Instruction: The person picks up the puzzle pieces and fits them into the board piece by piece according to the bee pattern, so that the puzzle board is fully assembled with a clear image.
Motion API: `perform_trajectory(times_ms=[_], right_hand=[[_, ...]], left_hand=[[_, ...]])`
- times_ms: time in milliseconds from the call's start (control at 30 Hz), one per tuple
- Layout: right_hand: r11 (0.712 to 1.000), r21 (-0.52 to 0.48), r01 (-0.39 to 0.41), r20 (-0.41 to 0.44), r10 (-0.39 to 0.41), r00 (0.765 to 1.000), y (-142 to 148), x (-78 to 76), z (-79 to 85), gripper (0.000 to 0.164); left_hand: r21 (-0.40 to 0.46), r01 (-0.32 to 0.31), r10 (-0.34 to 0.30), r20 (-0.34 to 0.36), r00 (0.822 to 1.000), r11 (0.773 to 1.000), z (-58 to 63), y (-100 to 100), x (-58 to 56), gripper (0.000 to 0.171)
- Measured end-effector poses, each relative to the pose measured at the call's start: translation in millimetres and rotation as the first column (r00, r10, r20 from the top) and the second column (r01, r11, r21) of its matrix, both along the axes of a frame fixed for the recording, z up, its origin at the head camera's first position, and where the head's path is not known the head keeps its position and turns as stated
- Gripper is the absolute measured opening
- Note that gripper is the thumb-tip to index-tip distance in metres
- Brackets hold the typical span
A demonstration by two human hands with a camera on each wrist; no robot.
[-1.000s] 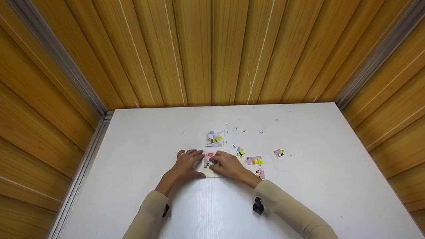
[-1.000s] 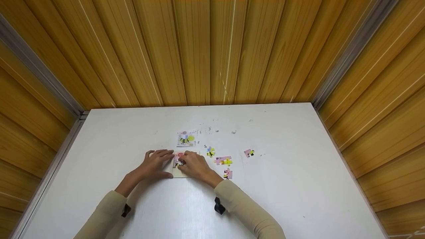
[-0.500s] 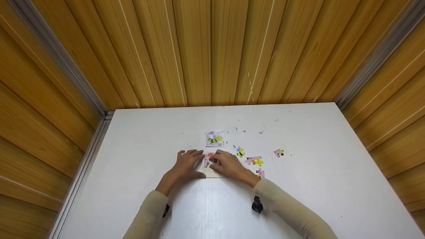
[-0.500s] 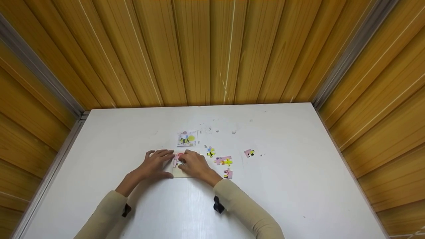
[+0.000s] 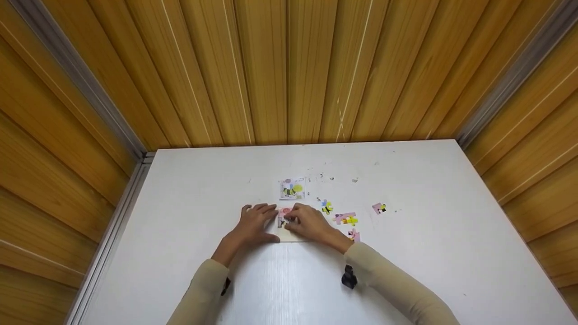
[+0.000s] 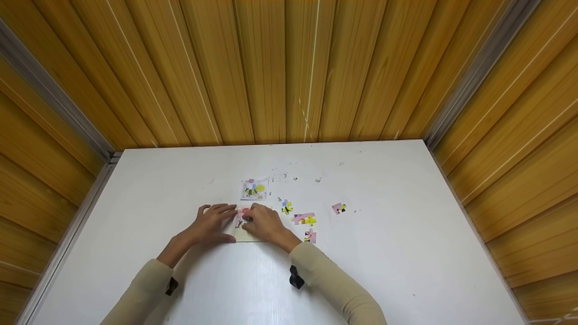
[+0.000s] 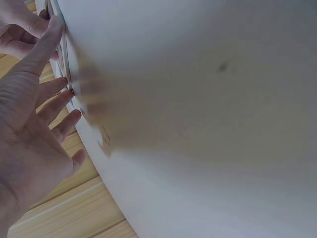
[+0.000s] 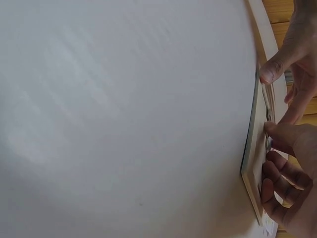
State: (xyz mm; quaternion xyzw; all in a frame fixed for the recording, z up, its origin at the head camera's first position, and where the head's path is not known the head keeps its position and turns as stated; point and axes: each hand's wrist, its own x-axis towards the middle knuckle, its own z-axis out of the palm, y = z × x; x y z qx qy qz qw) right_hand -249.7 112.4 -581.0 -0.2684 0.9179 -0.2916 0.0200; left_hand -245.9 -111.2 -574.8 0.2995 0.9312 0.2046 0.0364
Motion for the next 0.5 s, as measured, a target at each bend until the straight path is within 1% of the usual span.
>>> perform_trajectory(times_ms=[133,200,300,400,500], right_hand=[[1.000,-0.023,-0.005,-0.026,0.004,1.000,0.3,-0.9,-0.1,0.031],[0.999,-0.042,-0.007,-0.042,0.005,0.999,-0.2,-1.8,-1.8,0.030],[0.998,-0.057,-0.010,-0.054,0.007,0.999,-1.8,-3.3,-4.3,0.023],[0.998,-0.051,-0.028,-0.037,0.027,0.999,-2.1,-4.0,-5.6,0.020],[0.998,-0.041,-0.055,-0.019,0.055,0.998,-1.2,-4.2,-4.0,0.022]], left_hand=[[-0.018,-0.001,0.002,0.007,1.000,1.000,-0.2,0.0,-0.2,0.081],[-0.028,-0.004,0.004,0.008,1.000,1.000,-0.2,0.2,-0.2,0.081],[-0.029,-0.005,0.005,0.003,1.000,1.000,-0.4,0.1,-0.5,0.082],[-0.022,0.000,0.000,-0.003,1.000,1.000,-0.7,-0.2,-0.8,0.082],[-0.022,0.002,-0.002,-0.006,1.000,1.000,-1.1,-0.5,-0.9,0.082]])
